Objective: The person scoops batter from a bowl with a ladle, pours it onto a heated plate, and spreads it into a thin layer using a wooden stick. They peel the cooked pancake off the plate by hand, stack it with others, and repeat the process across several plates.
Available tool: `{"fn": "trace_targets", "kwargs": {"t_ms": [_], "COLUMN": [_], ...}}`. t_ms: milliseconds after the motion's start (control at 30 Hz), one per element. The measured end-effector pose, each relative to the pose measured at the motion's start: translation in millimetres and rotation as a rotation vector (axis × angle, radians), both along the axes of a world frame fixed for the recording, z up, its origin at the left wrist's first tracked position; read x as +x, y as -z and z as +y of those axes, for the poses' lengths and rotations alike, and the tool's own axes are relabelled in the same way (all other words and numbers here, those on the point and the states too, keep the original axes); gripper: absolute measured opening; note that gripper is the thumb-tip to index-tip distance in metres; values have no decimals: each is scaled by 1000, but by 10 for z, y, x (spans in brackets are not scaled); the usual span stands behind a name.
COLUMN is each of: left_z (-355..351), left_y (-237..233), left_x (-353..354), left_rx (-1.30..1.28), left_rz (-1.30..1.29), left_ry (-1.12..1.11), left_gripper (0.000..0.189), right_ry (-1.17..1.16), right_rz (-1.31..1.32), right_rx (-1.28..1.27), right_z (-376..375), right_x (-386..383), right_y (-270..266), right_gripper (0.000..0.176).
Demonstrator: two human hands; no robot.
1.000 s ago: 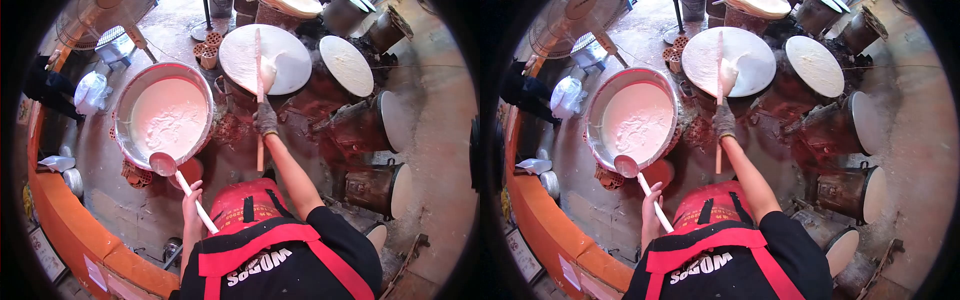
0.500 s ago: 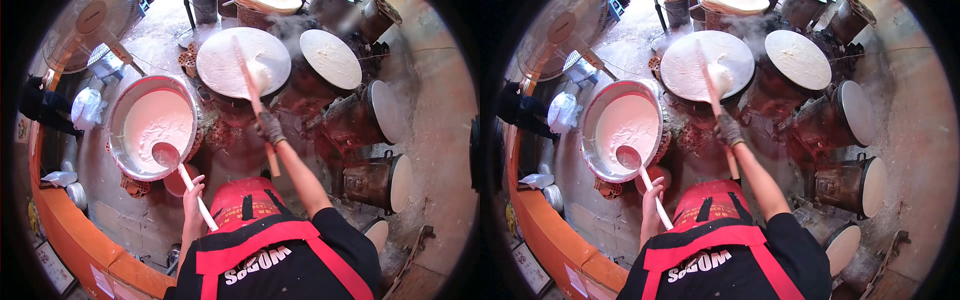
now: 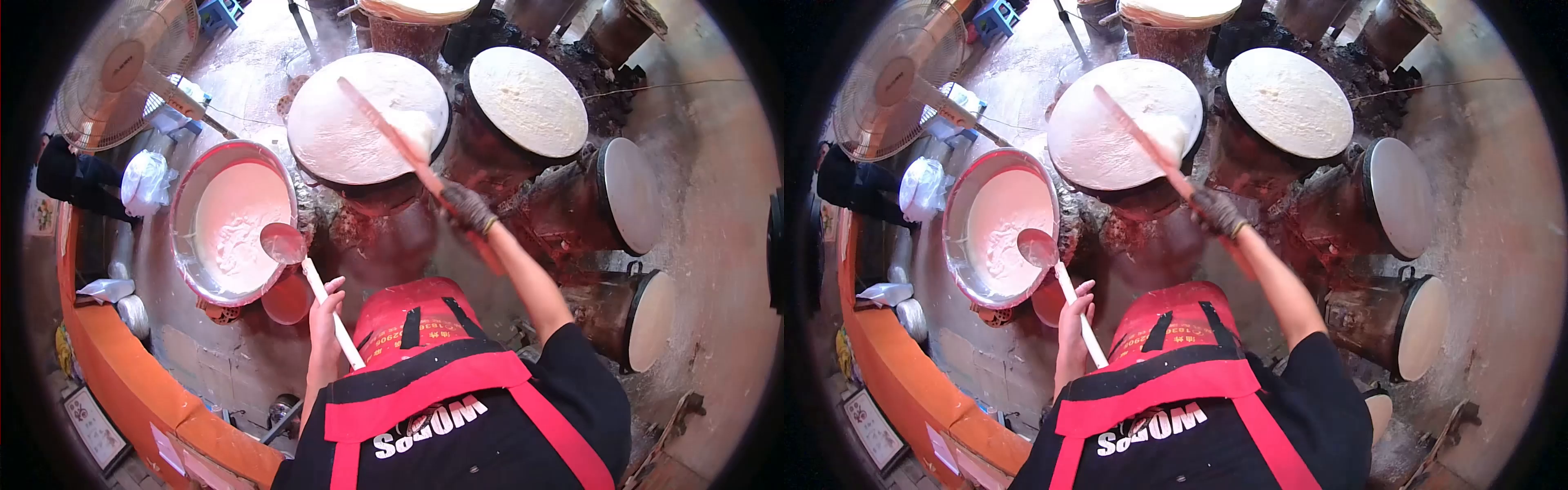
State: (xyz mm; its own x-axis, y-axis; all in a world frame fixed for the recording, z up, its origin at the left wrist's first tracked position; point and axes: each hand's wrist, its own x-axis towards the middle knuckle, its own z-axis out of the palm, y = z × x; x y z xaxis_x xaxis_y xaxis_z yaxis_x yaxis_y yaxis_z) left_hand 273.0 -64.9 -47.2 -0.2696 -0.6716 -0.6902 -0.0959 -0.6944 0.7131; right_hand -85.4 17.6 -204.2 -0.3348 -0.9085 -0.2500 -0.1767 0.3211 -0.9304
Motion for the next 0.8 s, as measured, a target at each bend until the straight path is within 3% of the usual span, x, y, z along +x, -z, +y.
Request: {"fn": "trace_targets", "kwargs": {"t_ms": [67, 133, 200, 233, 267, 300, 367, 467, 533, 600, 700, 800], "left_z": [84, 182, 238, 245, 234, 210, 120, -5, -63, -126, -209, -258], "left_y": [10, -26, -17, -31, -49, -64, -56, -105, -183, -192, -244, -261], "left_x": [-149, -314, -408, -460, -524, -569, -555, -524, -579, -622, -654, -649], "left_rx": [28, 49, 76, 79, 81, 80, 47, 4, -41, -34, -18, 0], "left_rz": [-7, -11, 23, 24, 26, 30, 74, 94, 88, 111, 105, 159], "left_ry": [-23, -57, -80, -83, -83, -83, -3, 56, 73, 85, 132, 129], "left_gripper": [26, 26, 24, 22, 21, 19, 16, 14, 16, 17, 17, 14], "right_ry": [-118, -79, 7, 3, 4, 17, -126, 309, 559, 642, 444, 659], "right_rz": [453, 654, 767, 1000, 975, 450, 439, -221, -108, 151, -188, -232], "right_rx": [-219, -237, -188, -289, -456, 203, -185, -184, -405, -130, -91, -127], "right_z": [-183, -452, -841, -1009, -1086, -1030, -815, -504, -471, -500, -609, -467], "right_x": [-480, -673, -594, -527, -347, -59, -3, 12, 172, 434, 466, 281], "right_y": [-174, -487, -370, -164, -176, -905, -840, -748, -304, -458, -582, -501], "right_gripper": [45, 46, 48, 48, 44, 41, 36, 33, 34, 36, 36, 32]}}
